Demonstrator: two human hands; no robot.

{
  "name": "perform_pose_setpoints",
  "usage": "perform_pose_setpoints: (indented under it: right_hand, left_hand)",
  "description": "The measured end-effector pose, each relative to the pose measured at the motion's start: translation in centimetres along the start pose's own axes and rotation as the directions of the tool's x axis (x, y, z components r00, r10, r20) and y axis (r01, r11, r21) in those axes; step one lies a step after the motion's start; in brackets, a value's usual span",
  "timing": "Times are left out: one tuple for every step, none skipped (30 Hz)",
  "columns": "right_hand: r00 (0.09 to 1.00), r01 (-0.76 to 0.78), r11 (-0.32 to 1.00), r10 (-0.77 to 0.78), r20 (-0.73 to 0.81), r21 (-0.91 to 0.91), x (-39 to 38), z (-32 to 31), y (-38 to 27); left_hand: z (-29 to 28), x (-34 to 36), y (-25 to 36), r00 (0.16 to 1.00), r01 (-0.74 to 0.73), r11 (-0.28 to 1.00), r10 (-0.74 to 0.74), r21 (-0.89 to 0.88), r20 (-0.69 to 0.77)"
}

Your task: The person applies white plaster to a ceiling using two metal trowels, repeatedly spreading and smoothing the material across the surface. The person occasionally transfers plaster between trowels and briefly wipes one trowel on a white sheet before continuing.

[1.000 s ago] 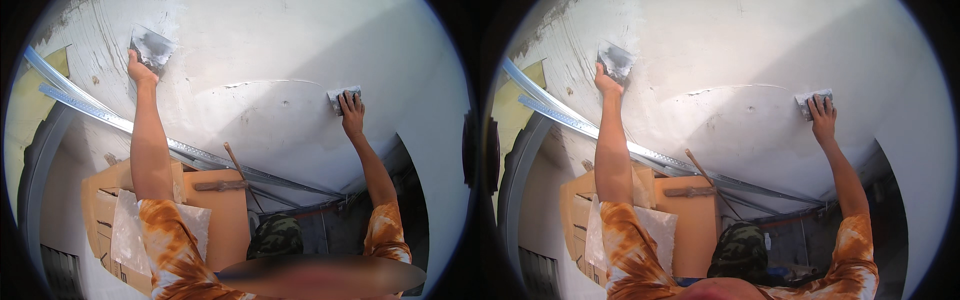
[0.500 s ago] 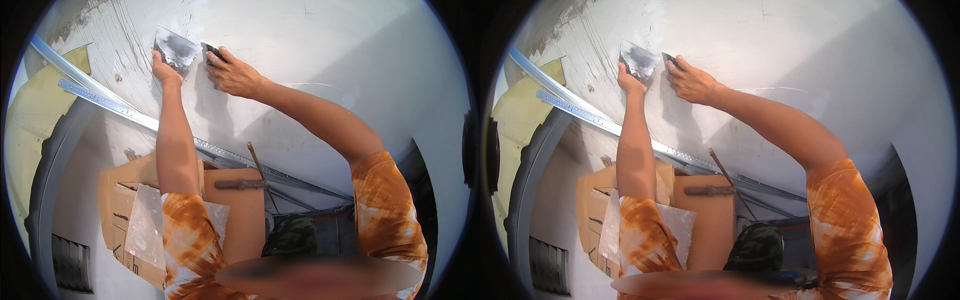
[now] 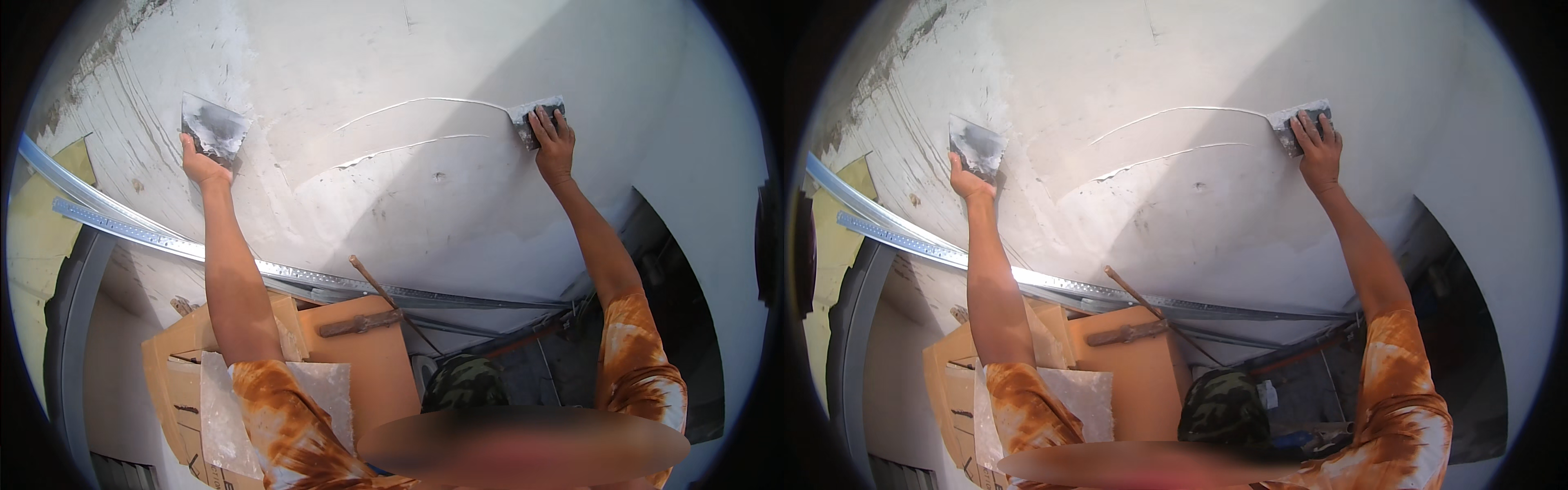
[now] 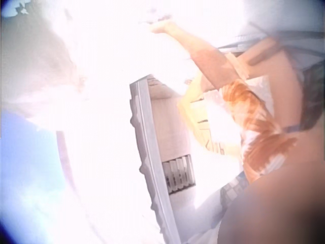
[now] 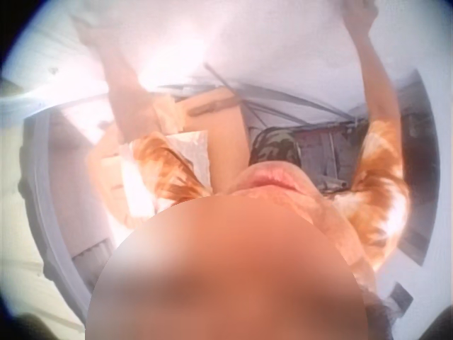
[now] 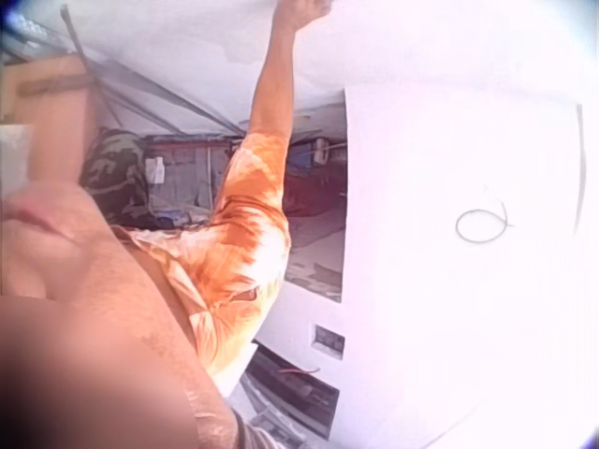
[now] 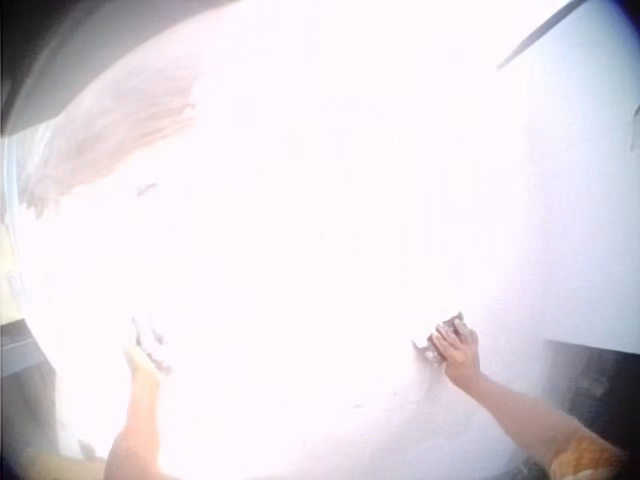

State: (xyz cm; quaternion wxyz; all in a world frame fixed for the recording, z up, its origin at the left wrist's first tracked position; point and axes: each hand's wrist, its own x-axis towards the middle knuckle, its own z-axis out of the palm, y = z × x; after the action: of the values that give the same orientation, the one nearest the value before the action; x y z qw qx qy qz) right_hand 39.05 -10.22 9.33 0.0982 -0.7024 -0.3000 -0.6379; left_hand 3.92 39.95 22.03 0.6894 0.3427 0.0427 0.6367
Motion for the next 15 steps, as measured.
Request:
perform_pose_setpoints:
  right_hand:
    - [0.999,-0.036,0.996,0.038,-0.031,0.077,-1.5,-0.4,0.5]
    - [0.995,-0.074,0.997,0.072,0.065,0.035,-2.5,-1.1,0.8]
    - [0.993,-0.085,0.995,0.081,0.088,0.045,-3.3,-2.0,0.3]
    - [0.998,-0.057,0.994,0.055,0.032,0.089,-3.5,-2.8,-0.8]
    - [0.997,-0.028,0.991,0.018,0.078,0.130,-2.8,-3.5,-2.3]
    - [0.998,0.032,0.979,-0.042,0.045,0.201,-2.0,-4.2,-4.7]
    - [0.993,0.066,0.965,-0.088,0.074,0.252,-0.7,-4.7,-7.6]
    - [0.981,0.186,0.932,-0.195,-0.005,0.312,1.2,-5.0,-10.8]
    - [0.953,0.266,0.904,-0.299,0.050,0.335,3.5,-5.2,-14.4]
    - [0.916,0.382,0.833,-0.400,-0.040,0.400,6.1,-5.3,-18.2]
    - [0.865,0.460,0.755,-0.499,-0.046,0.467,8.4,-5.9,-21.8]
    - [0.794,0.579,0.698,-0.600,-0.097,0.422,10.6,-6.3,-25.2]
    - [0.728,0.659,0.639,-0.674,-0.123,0.396,12.6,-6.6,-28.6]
    - [0.632,0.746,0.564,-0.767,-0.109,0.355,14.1,-7.0,-30.8]
    - [0.555,0.824,0.526,-0.824,-0.114,0.209,15.4,-7.0,-32.8]
  left_hand:
    - [0.0,0.0,-0.1,1.000,0.003,1.000,-0.003,0.000,0.007]
    - [-0.1,0.1,-0.1,1.000,-0.014,1.000,0.014,0.001,0.023]
    - [-0.1,0.3,-0.2,0.999,-0.011,1.000,0.011,0.000,0.046]
    - [-0.3,0.6,-0.2,0.999,-0.024,1.000,0.024,0.008,0.041]
    - [-0.5,0.7,-0.4,0.998,-0.045,0.999,0.044,0.020,0.053]
    - [-0.8,1.0,-0.5,0.997,-0.034,0.999,0.034,0.011,0.072]
    - [-0.9,1.3,-0.6,0.999,-0.028,1.000,0.028,0.001,0.043]
    - [-1.1,1.5,-0.7,0.997,-0.033,0.999,0.035,-0.024,0.065]
    - [-1.3,1.8,-0.8,0.997,-0.049,0.999,0.050,-0.017,0.052]
    - [-1.4,2.0,-0.9,0.995,-0.068,0.998,0.068,-0.005,0.071]
    - [-1.6,2.2,-0.9,0.996,-0.078,0.997,0.077,0.003,0.051]
    - [-1.6,2.4,-0.9,0.995,-0.086,0.996,0.085,0.011,0.052]
    - [-1.6,2.4,-1.0,0.994,-0.089,0.996,0.088,0.016,0.065]
    - [-1.5,2.5,-1.0,0.995,-0.092,0.995,0.091,0.035,0.040]
    - [-1.5,2.4,-0.9,0.995,-0.093,0.994,0.092,0.049,0.025]
